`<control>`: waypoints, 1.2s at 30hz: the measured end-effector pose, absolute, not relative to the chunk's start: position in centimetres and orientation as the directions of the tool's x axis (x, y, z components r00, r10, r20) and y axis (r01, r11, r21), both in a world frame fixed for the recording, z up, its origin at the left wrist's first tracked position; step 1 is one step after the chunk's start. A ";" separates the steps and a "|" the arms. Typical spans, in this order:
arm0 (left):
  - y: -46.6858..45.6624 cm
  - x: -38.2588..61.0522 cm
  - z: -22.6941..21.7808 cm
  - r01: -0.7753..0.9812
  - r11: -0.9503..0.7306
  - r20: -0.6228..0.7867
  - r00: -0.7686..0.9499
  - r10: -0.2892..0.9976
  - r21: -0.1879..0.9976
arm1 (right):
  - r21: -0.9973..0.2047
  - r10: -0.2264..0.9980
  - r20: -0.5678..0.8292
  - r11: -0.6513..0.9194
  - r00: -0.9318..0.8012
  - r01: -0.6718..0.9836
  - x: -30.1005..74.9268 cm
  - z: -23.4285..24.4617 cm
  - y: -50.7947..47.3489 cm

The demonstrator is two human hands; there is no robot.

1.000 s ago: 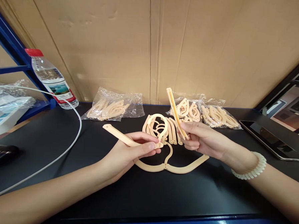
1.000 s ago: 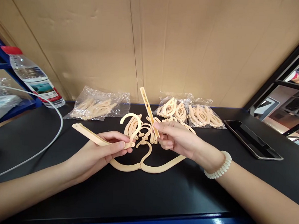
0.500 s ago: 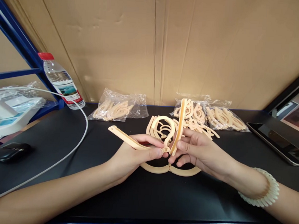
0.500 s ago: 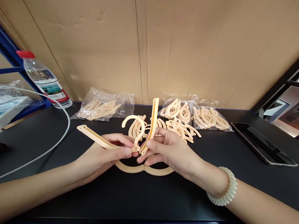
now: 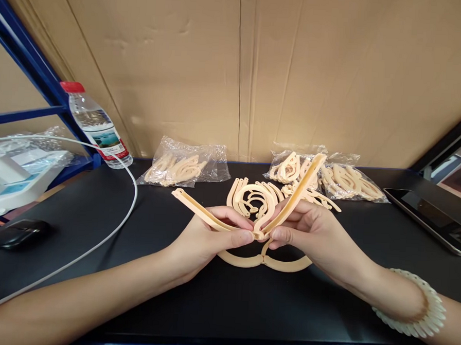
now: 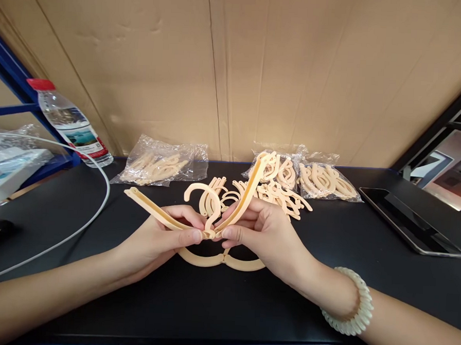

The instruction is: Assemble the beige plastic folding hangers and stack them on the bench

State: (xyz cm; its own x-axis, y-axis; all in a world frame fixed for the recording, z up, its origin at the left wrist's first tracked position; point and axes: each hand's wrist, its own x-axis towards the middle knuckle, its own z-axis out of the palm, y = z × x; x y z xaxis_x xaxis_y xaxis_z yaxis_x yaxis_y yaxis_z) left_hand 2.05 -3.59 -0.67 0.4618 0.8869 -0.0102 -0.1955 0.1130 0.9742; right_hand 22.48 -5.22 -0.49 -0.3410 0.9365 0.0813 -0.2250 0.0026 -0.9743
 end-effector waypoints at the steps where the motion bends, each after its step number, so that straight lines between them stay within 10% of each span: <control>1: -3.6 2.0 -0.7 -0.183 0.106 -0.010 0.461 0.887 0.977 | -0.975 0.937 0.089 0.013 -0.337 -0.221 22.5 -0.4 -5.3; 24: -4.4 2.5 -0.1 -0.165 -0.125 0.184 0.413 0.892 0.978 | -0.977 0.961 0.105 0.050 -0.257 -0.209 21.2 0.2 -6.6; 36: -4.3 2.6 -0.5 -0.072 0.002 0.027 0.402 0.915 0.997 | -0.998 0.966 0.043 0.028 -0.255 -0.064 21.8 0.4 -5.9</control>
State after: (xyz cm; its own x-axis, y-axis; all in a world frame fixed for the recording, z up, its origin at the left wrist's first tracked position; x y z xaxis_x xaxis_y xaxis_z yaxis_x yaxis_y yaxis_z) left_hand 2.62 -4.31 -0.46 0.4018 0.9153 0.0274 -0.0722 0.0018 0.9974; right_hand 21.78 -5.87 0.39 -0.2554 0.9659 0.0432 -0.0645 0.0276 -0.9975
